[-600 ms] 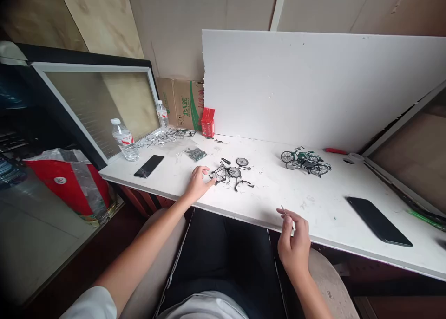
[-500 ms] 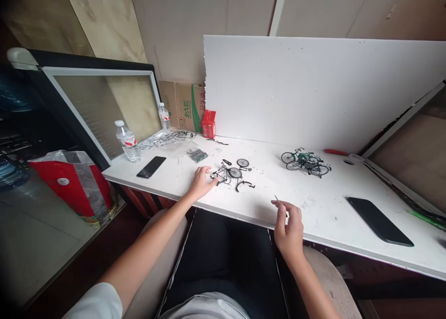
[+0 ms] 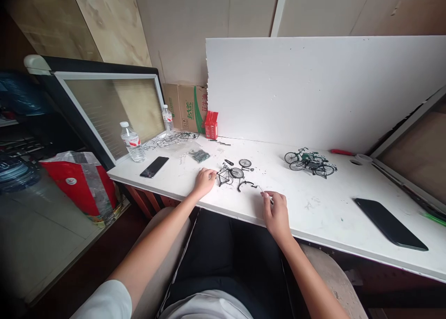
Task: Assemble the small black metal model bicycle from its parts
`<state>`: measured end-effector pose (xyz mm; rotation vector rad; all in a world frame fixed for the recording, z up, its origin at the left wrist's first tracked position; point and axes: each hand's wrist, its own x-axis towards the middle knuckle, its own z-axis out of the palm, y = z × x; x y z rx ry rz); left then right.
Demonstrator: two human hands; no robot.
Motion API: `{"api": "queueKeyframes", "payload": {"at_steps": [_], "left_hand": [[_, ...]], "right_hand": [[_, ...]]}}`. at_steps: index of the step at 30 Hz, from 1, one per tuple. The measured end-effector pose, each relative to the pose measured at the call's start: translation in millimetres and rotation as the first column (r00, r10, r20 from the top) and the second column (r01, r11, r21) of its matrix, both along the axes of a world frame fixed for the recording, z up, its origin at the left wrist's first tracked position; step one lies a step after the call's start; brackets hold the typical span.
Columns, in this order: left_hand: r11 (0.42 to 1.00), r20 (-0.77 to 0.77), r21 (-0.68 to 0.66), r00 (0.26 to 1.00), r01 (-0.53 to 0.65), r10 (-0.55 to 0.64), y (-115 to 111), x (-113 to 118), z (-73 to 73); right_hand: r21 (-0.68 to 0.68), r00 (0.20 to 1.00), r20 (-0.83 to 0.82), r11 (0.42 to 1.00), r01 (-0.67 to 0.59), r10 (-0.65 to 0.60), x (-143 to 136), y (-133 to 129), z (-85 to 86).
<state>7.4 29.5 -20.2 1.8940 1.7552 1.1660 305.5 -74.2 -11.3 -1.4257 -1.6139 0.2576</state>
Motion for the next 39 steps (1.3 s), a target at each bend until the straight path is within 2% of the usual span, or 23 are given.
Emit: {"api": "queueKeyframes", "payload": {"at_steps": [4,8,12,16,19,22,30,34,39], "left_hand": [[0.997,0.164,0.078,0.986,0.014,-0.026,0,-5,0.0],[0.992,0.399,0.119,0.917,-0.031,-0.019,-4,-9,3.3],[0.991,0.482,0.133,0.875,-0.032,-0.037,-7,-9,3.2],[0.993,0.443,0.105,0.896,-0.058,0.006,-7,-7,2.2],[0.993,0.39,0.115,0.921,-0.037,-0.011,-9,-6,3.9],[0.992,0.318,0.128,0.947,0.003,-0.044,-13,-3,8.3],[0.999,0.077,0.034,0.996,0.037,-0.04,-19,6,12.8],[0.998,0.068,0.032,0.996,0.055,-0.057,-20,4,11.9],[0.991,0.132,0.1,0.987,0.084,-0.097,-21,2,13.4]], "right_hand": [[0.002,1.0,-0.003,1.0,0.011,-0.011,1,0,-1.4],[0.014,1.0,0.003,1.0,0.027,-0.027,0,2,-3.0],[0.036,0.999,0.033,0.999,0.029,-0.03,-2,4,-5.8],[0.085,0.989,0.143,0.996,0.032,-0.044,-5,5,-7.4],[0.105,0.976,0.212,0.994,0.03,-0.052,-6,4,-7.5],[0.114,0.97,0.238,0.993,0.026,-0.052,-7,3,-7.3],[0.165,0.954,0.295,0.986,-0.002,-0.048,-11,1,-3.6],[0.192,0.942,0.333,0.981,-0.029,-0.037,-14,-2,-0.7],[0.205,0.92,0.39,0.978,-0.051,-0.034,-15,-4,-2.4]]}}
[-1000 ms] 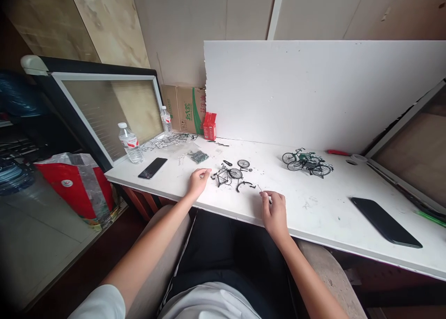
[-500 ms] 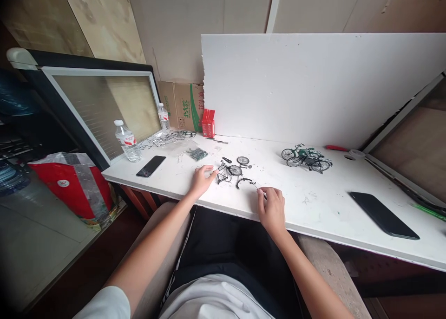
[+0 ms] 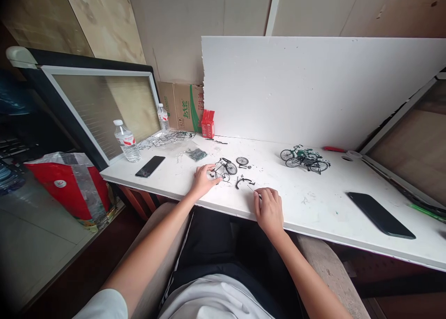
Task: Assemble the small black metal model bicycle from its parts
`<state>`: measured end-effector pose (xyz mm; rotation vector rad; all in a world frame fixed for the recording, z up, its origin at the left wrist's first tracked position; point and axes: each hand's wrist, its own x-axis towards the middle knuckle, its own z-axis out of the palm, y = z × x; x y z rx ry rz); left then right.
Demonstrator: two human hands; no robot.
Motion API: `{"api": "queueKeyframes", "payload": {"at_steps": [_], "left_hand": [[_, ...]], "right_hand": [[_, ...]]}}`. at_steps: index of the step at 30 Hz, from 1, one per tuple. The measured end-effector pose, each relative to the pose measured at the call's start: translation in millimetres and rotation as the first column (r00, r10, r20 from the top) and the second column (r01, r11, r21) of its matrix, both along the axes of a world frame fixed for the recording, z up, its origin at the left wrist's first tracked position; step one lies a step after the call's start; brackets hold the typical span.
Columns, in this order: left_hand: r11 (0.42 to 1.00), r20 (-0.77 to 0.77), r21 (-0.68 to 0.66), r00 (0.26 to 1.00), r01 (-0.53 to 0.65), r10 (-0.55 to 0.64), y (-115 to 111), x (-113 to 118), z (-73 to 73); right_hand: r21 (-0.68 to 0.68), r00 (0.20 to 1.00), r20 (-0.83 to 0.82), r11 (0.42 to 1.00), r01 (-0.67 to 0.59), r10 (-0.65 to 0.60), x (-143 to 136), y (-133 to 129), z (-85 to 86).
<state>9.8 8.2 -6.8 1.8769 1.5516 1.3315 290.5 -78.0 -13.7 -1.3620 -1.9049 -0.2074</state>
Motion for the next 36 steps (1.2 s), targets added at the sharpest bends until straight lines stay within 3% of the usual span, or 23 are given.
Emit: {"api": "queueKeyframes", "payload": {"at_steps": [8,17,27,36], "left_hand": [[0.994,0.047,0.083,0.996,0.077,-0.081,4.3,-1.2,-5.0],[0.984,0.159,0.012,0.971,0.18,-0.18,3.4,0.2,-5.7],[0.985,0.167,0.096,0.973,0.143,-0.157,2.1,2.5,-1.7],[0.986,0.301,0.128,0.943,0.109,-0.144,8.5,1.9,-8.4]], "right_hand": [[0.007,0.997,0.073,1.0,0.006,-0.007,-0.4,-0.2,-3.3],[0.012,0.996,0.09,1.0,0.003,-0.004,-1.1,-1.7,-3.1],[-0.011,0.997,0.079,1.0,0.0,0.001,-2.9,-3.9,-0.7],[0.001,0.993,0.115,1.0,0.005,-0.006,-2.8,-3.2,-1.0]]}}
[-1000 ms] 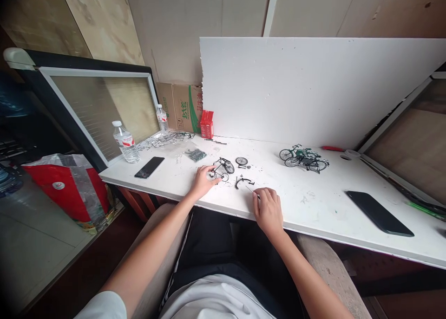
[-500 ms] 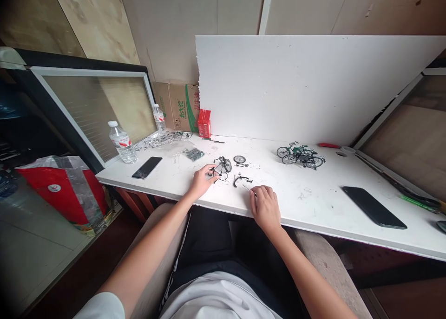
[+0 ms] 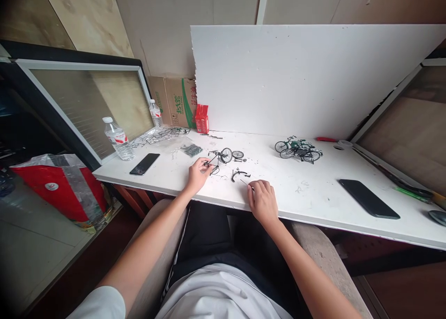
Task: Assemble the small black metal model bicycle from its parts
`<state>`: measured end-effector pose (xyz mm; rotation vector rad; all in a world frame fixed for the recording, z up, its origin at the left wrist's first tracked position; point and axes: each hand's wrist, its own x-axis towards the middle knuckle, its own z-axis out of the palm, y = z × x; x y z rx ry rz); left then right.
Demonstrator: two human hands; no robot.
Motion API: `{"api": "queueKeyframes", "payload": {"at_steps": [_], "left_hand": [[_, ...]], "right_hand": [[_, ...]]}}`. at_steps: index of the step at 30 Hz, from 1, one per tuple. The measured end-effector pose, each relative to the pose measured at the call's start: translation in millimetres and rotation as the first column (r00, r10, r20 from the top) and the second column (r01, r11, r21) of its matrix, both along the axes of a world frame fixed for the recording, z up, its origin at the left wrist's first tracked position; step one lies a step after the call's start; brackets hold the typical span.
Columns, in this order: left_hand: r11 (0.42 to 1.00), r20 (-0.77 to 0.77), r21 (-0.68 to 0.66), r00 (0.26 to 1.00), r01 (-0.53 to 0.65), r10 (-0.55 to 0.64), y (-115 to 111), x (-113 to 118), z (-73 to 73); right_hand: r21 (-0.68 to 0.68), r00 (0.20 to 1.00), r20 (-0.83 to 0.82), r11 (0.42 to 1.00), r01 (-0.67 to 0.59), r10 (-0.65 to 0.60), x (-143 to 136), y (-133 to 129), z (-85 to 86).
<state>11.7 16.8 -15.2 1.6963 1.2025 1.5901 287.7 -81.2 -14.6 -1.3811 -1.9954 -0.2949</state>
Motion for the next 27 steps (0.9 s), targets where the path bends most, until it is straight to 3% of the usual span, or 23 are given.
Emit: {"api": "queueKeyframes", "payload": {"at_steps": [9,27], "left_hand": [[1.0,0.129,-0.025,0.991,0.019,-0.015,2.4,-0.4,0.7],[0.999,0.19,0.034,0.982,0.007,-0.013,4.5,-1.8,-3.3]], "right_hand": [[0.034,0.999,0.047,0.999,-0.007,0.005,1.1,-0.6,-1.2],[0.04,0.997,0.08,0.999,0.008,-0.011,0.5,-0.6,-0.2]]}}
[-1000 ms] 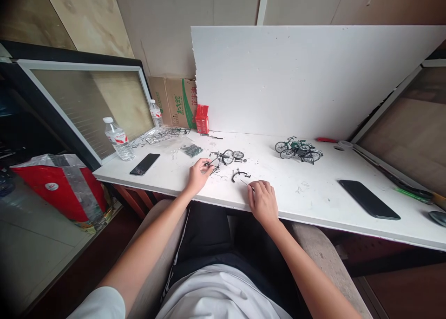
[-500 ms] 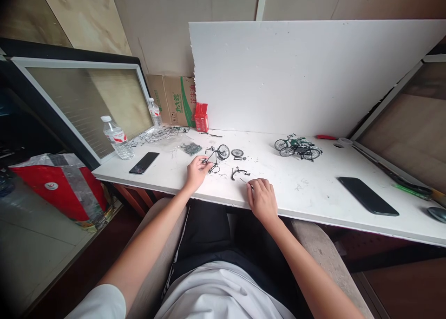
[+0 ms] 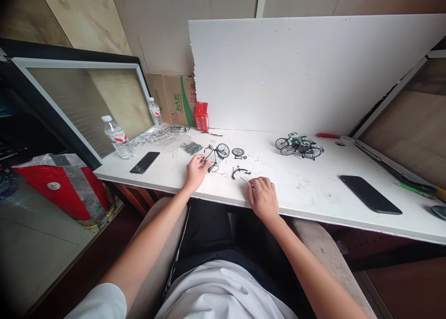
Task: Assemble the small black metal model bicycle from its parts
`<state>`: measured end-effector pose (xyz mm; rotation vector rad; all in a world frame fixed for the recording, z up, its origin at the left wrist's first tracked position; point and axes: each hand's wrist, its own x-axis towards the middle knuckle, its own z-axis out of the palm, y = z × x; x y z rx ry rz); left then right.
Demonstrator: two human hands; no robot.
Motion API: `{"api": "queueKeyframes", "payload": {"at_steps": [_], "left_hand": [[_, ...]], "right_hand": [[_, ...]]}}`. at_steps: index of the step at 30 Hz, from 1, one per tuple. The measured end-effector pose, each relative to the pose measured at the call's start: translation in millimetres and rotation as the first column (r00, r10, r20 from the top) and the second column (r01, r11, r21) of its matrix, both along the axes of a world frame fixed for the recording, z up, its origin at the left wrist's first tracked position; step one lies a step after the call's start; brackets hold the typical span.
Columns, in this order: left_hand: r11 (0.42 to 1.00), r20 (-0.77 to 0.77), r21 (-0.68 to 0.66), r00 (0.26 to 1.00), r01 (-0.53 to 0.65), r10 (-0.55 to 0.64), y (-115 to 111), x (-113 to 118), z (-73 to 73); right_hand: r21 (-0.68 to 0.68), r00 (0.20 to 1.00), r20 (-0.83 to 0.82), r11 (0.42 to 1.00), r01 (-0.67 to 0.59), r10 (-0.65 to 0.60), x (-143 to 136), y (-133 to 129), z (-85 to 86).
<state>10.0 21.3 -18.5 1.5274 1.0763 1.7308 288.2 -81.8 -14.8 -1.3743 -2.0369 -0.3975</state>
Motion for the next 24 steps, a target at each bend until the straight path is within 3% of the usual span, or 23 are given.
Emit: {"api": "queueKeyframes", "payload": {"at_steps": [13,24], "left_hand": [[1.0,0.05,-0.027,0.999,0.004,-0.003,1.2,0.3,-0.3],[0.998,-0.014,-0.009,0.998,-0.056,0.056,4.9,-2.0,-4.4]], "right_hand": [[0.004,0.999,0.002,0.999,-0.034,0.034,0.1,-1.0,2.5],[0.002,0.999,0.011,0.999,-0.038,0.038,-0.3,-0.5,1.2]]}}
